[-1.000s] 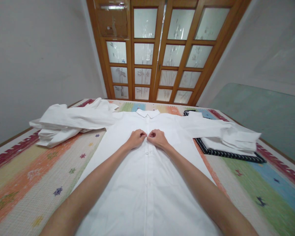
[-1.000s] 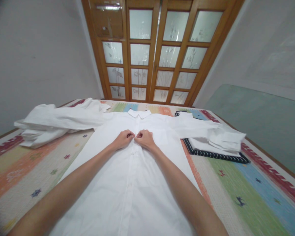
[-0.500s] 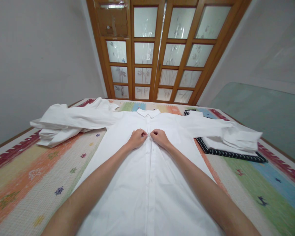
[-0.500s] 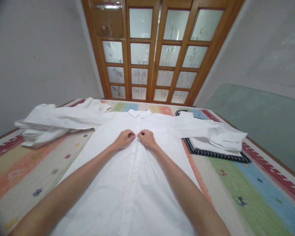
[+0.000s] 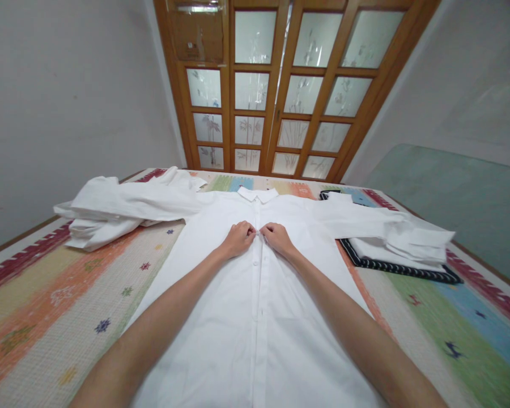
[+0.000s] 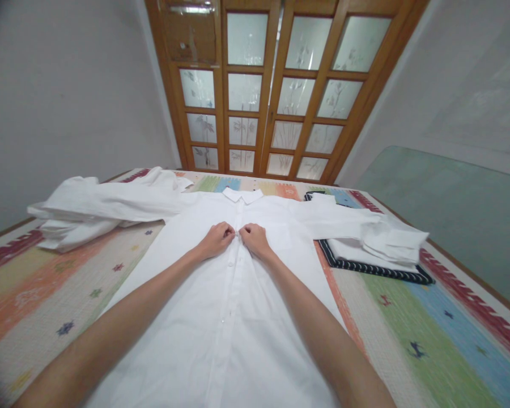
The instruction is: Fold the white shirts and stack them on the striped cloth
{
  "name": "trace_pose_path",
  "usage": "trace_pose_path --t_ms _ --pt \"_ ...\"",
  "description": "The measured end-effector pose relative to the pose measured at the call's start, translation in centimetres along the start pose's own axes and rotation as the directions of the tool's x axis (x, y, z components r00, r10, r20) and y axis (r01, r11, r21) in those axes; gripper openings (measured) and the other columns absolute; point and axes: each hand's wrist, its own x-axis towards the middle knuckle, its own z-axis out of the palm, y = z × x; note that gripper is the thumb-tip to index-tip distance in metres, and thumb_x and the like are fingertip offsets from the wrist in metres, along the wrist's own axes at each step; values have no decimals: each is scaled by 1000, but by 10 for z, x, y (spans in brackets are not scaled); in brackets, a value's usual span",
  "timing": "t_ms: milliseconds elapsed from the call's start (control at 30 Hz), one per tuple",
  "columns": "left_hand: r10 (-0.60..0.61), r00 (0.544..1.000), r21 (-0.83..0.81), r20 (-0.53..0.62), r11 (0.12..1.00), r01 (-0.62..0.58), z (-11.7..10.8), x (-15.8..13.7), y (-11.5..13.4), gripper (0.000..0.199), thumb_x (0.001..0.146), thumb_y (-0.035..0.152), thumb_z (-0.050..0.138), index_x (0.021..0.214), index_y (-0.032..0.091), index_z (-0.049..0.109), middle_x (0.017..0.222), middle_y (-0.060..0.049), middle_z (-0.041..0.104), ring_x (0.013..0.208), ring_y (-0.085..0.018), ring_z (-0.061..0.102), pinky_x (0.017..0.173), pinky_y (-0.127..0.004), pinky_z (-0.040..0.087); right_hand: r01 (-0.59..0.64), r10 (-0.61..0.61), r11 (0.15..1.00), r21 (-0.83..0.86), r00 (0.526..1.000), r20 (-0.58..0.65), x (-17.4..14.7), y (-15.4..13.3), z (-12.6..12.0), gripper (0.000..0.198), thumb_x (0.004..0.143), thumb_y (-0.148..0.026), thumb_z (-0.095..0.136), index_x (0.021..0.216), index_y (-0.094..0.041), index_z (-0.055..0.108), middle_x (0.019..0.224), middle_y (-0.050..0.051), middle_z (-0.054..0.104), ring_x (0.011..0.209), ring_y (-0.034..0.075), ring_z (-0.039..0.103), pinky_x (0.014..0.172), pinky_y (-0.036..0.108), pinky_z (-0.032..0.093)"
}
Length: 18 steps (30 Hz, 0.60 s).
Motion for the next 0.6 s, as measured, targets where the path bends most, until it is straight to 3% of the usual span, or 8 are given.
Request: trace_pose_path --t_ms 300,600 --pt "-85 996 -61 18 994 86 0 2 5 10 87 18 53 86 17 62 83 -3 67 80 -17 61 79 -30 47 -18 12 995 99 998 56 6 11 2 26 75 -14 48 66 -20 72 75 2 74 77 16 65 73 24 45" --pt "-119 993 -41 -11 992 118 1 3 14 13 84 11 53 84 16 65 79 -4 67 75 -16 61 76 -29 47 -5 1 998 67 998 64 6 11 2 27 74 -12 50 71 -20 75 79 2 75 75 16 65 74 24 47"
